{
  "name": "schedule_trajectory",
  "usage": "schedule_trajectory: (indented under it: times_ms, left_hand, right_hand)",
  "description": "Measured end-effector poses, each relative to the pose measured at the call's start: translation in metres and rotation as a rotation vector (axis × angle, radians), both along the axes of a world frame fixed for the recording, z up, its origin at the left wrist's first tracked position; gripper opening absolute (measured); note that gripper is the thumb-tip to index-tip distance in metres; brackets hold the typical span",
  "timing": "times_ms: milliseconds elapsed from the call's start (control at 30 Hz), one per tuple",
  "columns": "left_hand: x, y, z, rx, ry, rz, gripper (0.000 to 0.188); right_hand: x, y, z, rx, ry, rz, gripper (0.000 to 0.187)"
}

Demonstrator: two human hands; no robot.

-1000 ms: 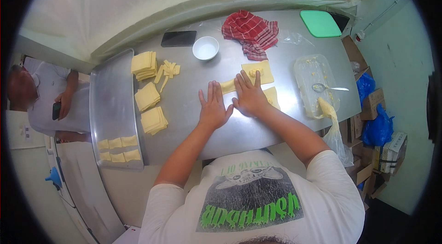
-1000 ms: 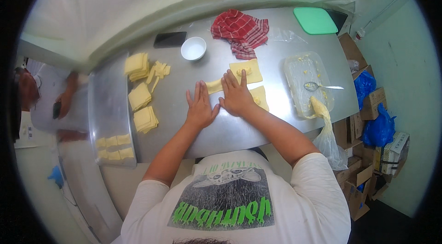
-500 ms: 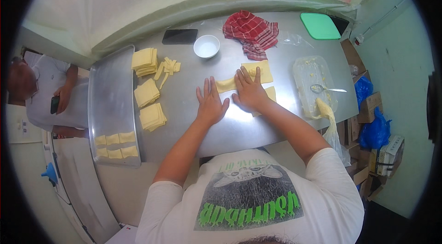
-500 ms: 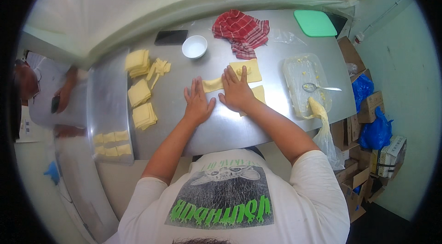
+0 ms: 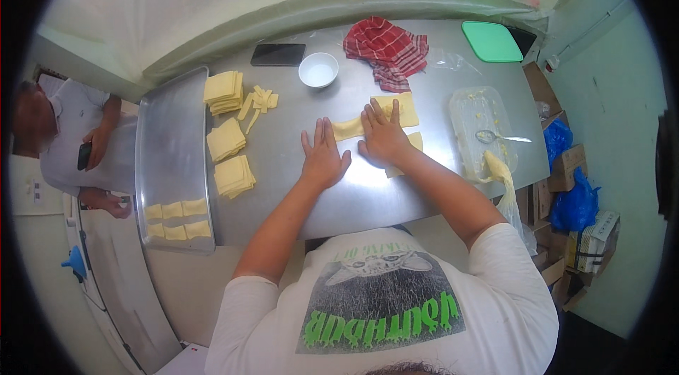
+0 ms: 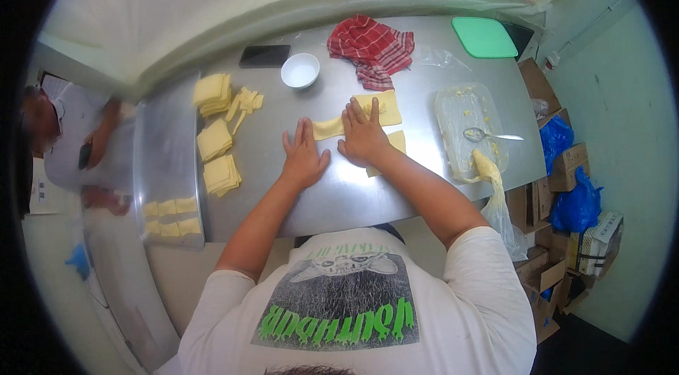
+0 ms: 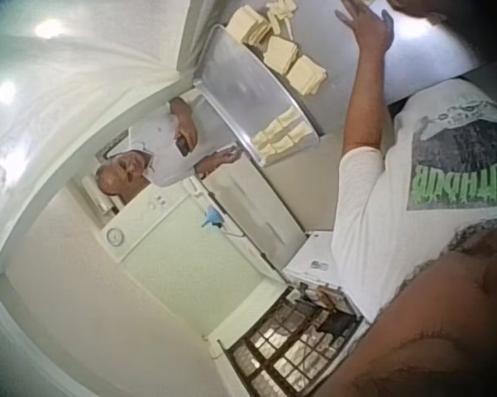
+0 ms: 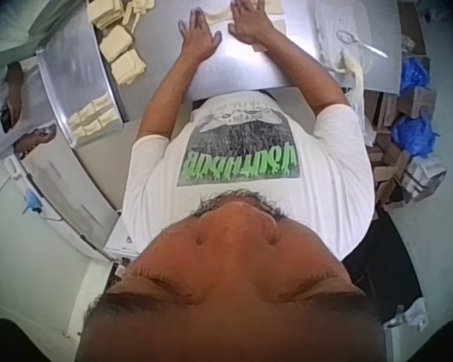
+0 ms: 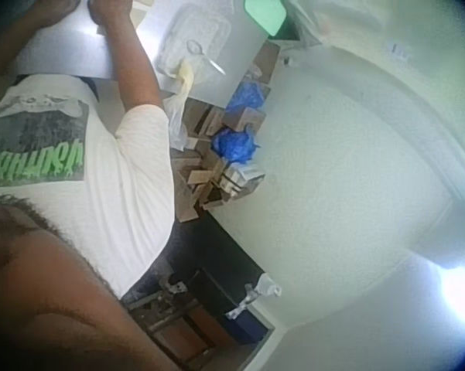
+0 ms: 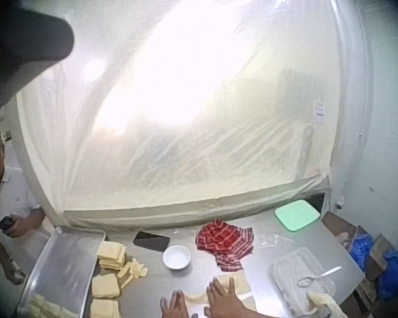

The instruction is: The person pipes a yellow filling onto square pasta sheets laid out on a stainless steel table, then folds and seals each sheet into a rectangular packet. The finished packets are placed onto a metal tray. Another person stands nearby and observes.

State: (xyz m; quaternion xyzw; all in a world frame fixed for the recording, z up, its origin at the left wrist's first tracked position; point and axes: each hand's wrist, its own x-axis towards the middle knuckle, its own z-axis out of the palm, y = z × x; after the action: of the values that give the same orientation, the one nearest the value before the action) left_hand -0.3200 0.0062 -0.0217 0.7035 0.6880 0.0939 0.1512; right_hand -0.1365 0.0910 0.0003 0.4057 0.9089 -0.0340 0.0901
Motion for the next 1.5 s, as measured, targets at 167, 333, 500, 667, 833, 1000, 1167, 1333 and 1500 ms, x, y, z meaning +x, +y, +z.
schedule_trajectory:
  times_ms: [167,333,500,667,833,1000,1167,1333,1500]
  left_hand:
    - [-0.025,-0.001,0.005,0.306,-0.166,0.074,0.085]
    - [-0.032,0.012,0.011,0.23,-0.454,0.25,0.078]
    - [-0.039,-0.012,0.015,0.235,-0.379,0.27,0.077]
    - [-0.041,-0.049,0.034,0.162,-0.54,0.356,0.076]
    - [-0.054,-0.095,0.042,0.406,-0.408,0.318,0.065]
    - [-0.066,-0.131,0.05,0.237,-0.56,0.459,0.065]
    - [-0.088,-0.151,0.051,0.233,-0.631,0.475,0.059]
    - [-0.119,-0.187,0.057,0.453,-0.408,0.328,0.048]
    - [-0.155,-0.243,0.061,0.353,-0.759,0.442,0.045]
  right_hand:
    - [-0.008,0.02,0.034,-0.166,0.141,-0.105,0.066]
    - [-0.021,0.028,0.004,-0.046,0.574,0.186,0.045]
    - [-0.044,0.038,0.007,-0.216,0.369,0.185,0.046]
    - [-0.061,0.069,0.019,-0.495,0.166,0.109,0.051]
    - [-0.072,0.072,0.016,-0.485,0.116,0.218,0.051]
    - [-0.075,0.058,0.025,-0.434,0.12,0.065,0.046]
    - [-0.079,0.055,0.025,-0.453,-0.008,0.114,0.05]
    - [-0.087,0.018,0.048,-0.337,-0.048,0.037,0.047]
    - [-0.148,-0.031,0.127,-0.86,0.187,-0.084,0.048]
